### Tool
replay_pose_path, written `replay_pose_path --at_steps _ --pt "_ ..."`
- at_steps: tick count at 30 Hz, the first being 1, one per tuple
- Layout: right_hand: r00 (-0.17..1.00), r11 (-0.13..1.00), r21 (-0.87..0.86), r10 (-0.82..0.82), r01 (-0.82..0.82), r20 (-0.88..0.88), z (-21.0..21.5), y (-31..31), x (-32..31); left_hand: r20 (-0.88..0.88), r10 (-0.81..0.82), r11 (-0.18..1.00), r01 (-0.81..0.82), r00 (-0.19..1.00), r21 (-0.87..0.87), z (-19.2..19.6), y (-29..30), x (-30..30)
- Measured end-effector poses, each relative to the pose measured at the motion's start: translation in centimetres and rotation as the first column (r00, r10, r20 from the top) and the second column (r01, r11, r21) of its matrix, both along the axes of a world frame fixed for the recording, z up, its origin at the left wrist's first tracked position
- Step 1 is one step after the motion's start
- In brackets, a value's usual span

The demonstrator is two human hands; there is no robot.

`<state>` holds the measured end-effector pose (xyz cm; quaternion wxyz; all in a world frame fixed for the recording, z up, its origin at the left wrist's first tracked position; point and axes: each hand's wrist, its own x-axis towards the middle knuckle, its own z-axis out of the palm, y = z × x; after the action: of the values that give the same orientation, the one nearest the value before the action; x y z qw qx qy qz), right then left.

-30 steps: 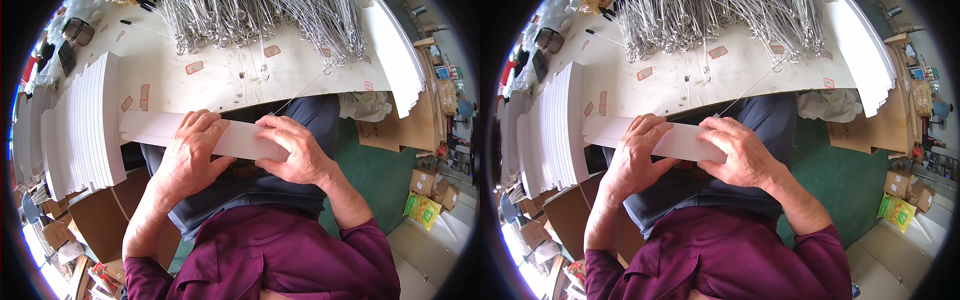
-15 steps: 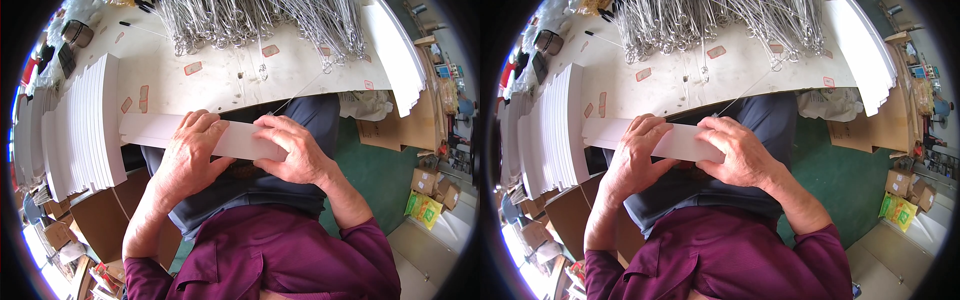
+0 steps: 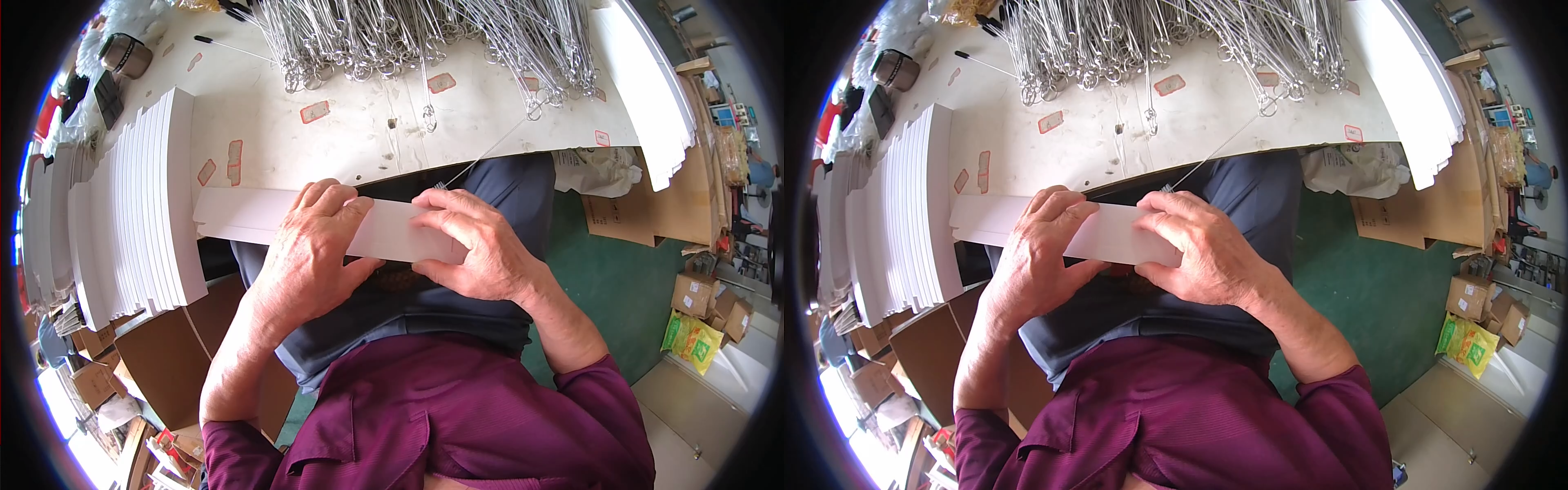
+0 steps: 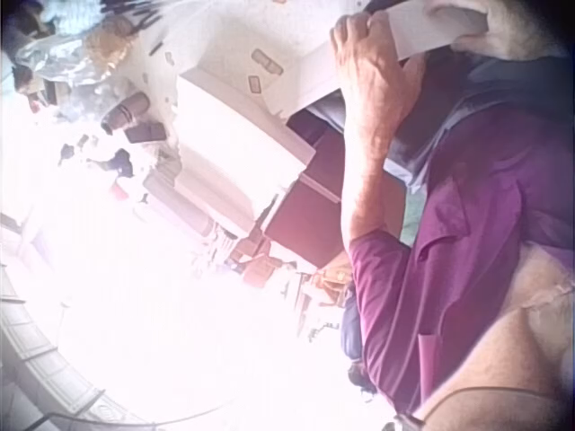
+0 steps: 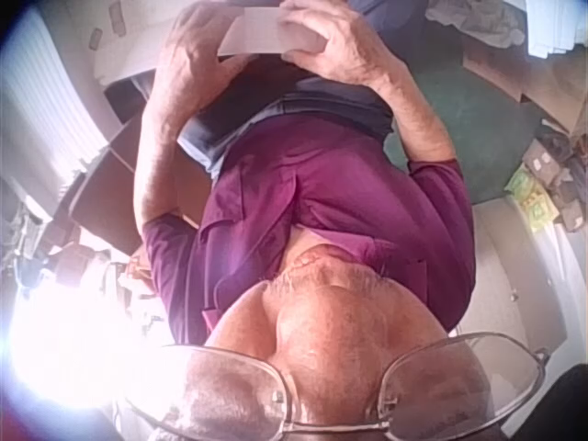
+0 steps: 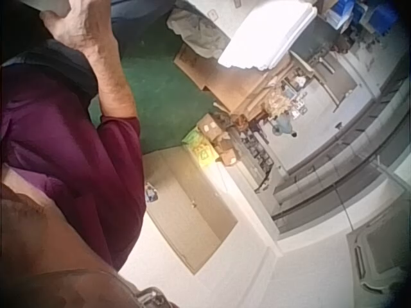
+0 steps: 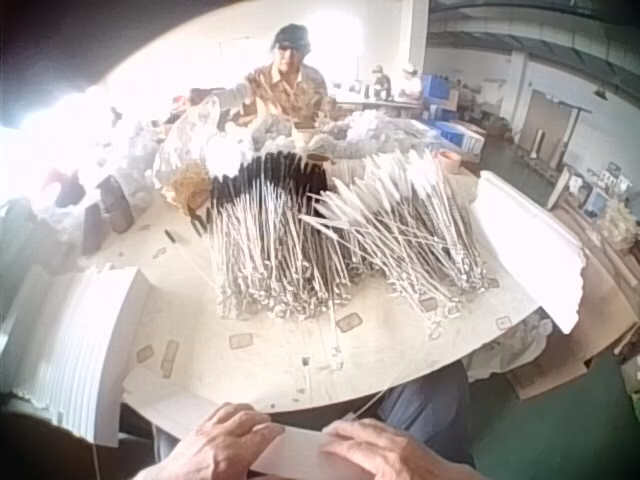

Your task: Group multiple wire brushes and insert them into a cardboard box.

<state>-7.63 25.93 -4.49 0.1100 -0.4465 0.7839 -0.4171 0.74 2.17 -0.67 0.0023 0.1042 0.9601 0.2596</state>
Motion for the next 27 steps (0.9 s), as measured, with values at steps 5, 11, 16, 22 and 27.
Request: replay_pose_path --at_steps 5,11,16,22,27 --pt "1.0 1.0 -0.003 -0.001 0.001 -0.004 -0.17 -0.03 -0.06 0.006 0.009 1.0 -0.009 1.0 -0.001 0.1 0.08 -0.1" --pt "1.0 1.0 0.001 -0.002 0.002 -0.003 -0.32 0.0 -0.04 0.011 0.01 1.0 -0.01 1.0 -0.004 0.04 0.06 -0.11" --pt "1.0 1.0 0.005 -0.001 0.001 0.008 -0.28 -0.01 0.0 0.027 0.019 1.0 -0.018 0.999 -0.005 -0.01 0.06 -0.04" --pt "1.0 1.0 0.006 -0.004 0.004 0.008 -0.34 -0.04 0.07 0.022 0.017 1.0 -0.017 1.0 -0.008 0.06 0.08 -0.07" --pt "1.0 1.0 0.002 -0.002 0.002 0.0 -0.31 -0.08 0.05 -0.007 0.013 1.0 -0.013 1.0 0.0 -0.07 0.04 -0.03"
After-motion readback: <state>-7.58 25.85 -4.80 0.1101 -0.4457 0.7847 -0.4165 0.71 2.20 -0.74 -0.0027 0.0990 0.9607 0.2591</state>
